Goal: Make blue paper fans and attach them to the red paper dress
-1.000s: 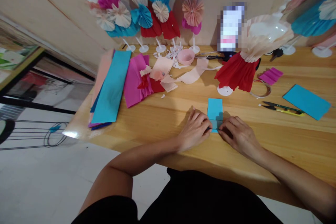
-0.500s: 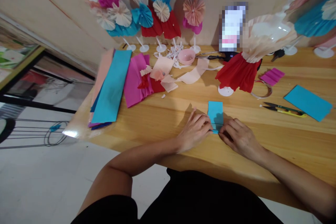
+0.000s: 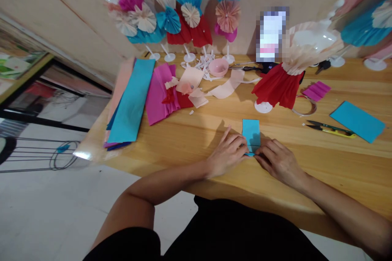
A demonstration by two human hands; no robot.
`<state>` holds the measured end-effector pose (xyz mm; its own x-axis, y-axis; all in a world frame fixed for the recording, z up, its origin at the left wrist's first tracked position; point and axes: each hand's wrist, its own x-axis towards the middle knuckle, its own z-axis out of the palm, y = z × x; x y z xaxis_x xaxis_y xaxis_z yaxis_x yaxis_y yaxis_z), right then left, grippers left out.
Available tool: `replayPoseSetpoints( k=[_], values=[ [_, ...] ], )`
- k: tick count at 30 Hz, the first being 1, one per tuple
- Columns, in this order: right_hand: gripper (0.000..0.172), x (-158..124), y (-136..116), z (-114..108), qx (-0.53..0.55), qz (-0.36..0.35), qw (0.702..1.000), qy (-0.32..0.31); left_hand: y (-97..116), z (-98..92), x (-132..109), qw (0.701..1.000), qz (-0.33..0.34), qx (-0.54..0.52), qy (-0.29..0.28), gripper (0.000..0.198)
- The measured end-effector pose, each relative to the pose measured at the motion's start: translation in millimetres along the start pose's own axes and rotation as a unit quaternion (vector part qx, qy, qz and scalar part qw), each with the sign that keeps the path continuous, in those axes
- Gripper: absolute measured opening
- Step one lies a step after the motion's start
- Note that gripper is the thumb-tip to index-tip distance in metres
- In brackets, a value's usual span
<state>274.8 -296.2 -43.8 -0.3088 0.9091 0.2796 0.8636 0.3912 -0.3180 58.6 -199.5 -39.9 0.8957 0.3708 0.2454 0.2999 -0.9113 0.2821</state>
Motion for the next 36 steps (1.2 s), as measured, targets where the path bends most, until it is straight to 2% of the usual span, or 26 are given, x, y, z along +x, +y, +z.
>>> replayPoseSetpoints(
  k=[8, 15, 23, 28, 36],
  values=[
    [0.012, 0.0, 2.6, -1.8, 0.010, 0.010, 1.000, -0.016, 0.3, 1.3, 0.5, 1.000, 0.016, 0.020, 0.005, 0.023],
    [0.013, 2.7, 2.8, -3.8, 0.039, 0.059, 0.997, -0.020, -1.7, -1.4, 0.4, 0.997, -0.056, -0.059, -0.002, 0.023],
    [0.013, 9.8, 1.0, 0.7, 0.014, 0.087, 0.996, -0.010, 3.7, -3.5, 3.2, 0.995, -0.096, -0.038, -0.007, 0.014],
    [0.010, 6.7, 2.3, 0.8, 0.022, 0.060, 0.998, -0.008, 3.9, -2.3, 2.6, 0.995, -0.092, -0.031, -0.007, 0.013],
    [0.007, 4.7, 4.7, -0.2, 0.027, 0.031, 0.999, -0.012, 0.7, 0.6, 0.0, 0.998, -0.048, -0.034, -0.001, 0.019]
  ],
)
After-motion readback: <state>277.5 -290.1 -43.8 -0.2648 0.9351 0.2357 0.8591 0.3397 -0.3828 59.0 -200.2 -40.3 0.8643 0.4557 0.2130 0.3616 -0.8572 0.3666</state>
